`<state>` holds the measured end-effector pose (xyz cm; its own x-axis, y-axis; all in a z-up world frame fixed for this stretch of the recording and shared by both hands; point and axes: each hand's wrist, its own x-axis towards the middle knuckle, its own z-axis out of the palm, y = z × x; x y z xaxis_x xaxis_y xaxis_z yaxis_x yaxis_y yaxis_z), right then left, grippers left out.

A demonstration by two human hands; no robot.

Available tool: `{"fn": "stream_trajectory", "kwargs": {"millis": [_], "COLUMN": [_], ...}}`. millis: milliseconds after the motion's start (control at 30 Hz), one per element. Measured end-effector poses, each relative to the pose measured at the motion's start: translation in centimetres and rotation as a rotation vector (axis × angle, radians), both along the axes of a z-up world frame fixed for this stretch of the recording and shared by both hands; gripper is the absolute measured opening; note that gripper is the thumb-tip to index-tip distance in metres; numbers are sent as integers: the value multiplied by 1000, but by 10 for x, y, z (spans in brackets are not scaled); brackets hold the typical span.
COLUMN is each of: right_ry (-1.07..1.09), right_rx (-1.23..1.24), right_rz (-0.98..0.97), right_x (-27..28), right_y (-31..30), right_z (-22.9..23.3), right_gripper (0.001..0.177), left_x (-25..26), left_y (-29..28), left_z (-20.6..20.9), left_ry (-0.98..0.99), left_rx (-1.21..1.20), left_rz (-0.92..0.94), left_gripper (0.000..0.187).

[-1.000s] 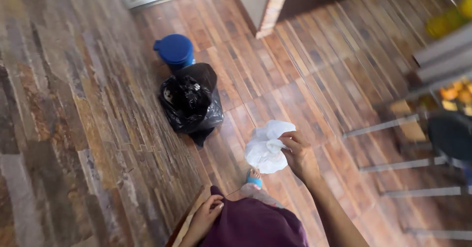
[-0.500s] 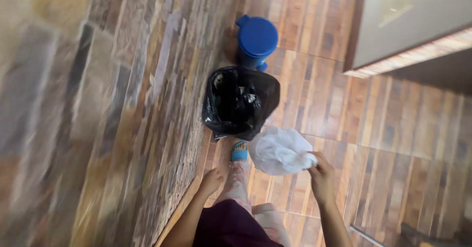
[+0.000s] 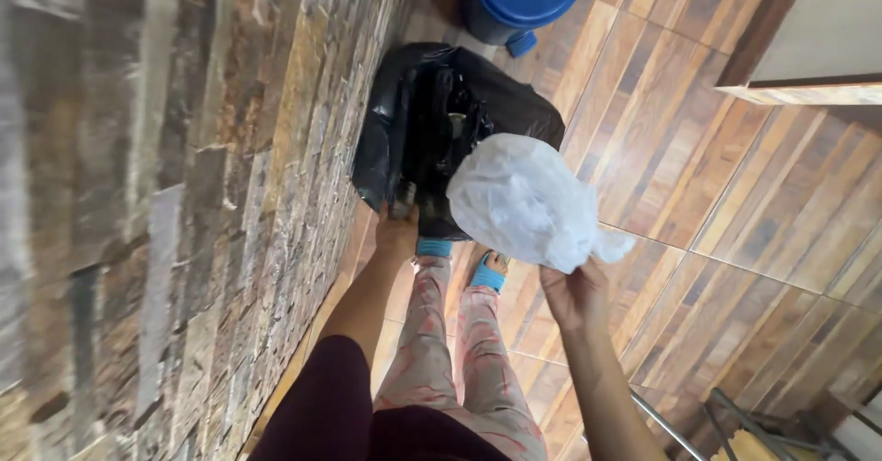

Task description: Emptying small household trash bins, consolidating waste into a large bag, and replacing liners.

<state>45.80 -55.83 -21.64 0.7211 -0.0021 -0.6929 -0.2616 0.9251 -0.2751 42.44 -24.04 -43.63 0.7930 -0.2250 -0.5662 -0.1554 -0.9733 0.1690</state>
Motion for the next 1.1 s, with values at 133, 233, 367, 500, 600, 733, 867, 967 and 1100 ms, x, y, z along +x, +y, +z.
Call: {"fn": "stream_trajectory", "kwargs": {"millis": [133, 233, 367, 500, 600, 733, 867, 967, 1100], "right_ry": [108, 47, 109, 150, 223, 283, 359, 365, 294], "right_rx": [140, 257, -68, -546, -565, -443, -209, -53, 143], "right_rz": [9, 100, 213, 106, -2, -1, 128, 141, 171], "right_x": [2, 5, -16, -26, 9, 22, 20, 18, 29], "right_y": [56, 94, 95, 33, 9, 18, 59, 80, 108], "right_z": [-40, -75, -159, -225, -168, -132, -110, -111, -94], "right_gripper": [50, 45, 30, 12, 21, 29, 39, 33, 31], "left_x": [-84, -92, -55, -56, -46, -25, -62, -58, -22], "left_y": [19, 20, 4, -22, -40, -52, -84, -91, -77], "left_z": [-42, -13, 39, 19, 19, 14, -17, 4, 82], "left_ry": [327, 198, 254, -109, -445, -79, 252, 158, -288], "left_rx": [1, -27, -169, -198, -265, -343, -355, -403, -622], "left_rz": [-100, -107, 197, 129, 5, 244, 263, 120, 34], "left_gripper": [42, 27, 64, 64, 60, 73, 28, 14, 13]}}
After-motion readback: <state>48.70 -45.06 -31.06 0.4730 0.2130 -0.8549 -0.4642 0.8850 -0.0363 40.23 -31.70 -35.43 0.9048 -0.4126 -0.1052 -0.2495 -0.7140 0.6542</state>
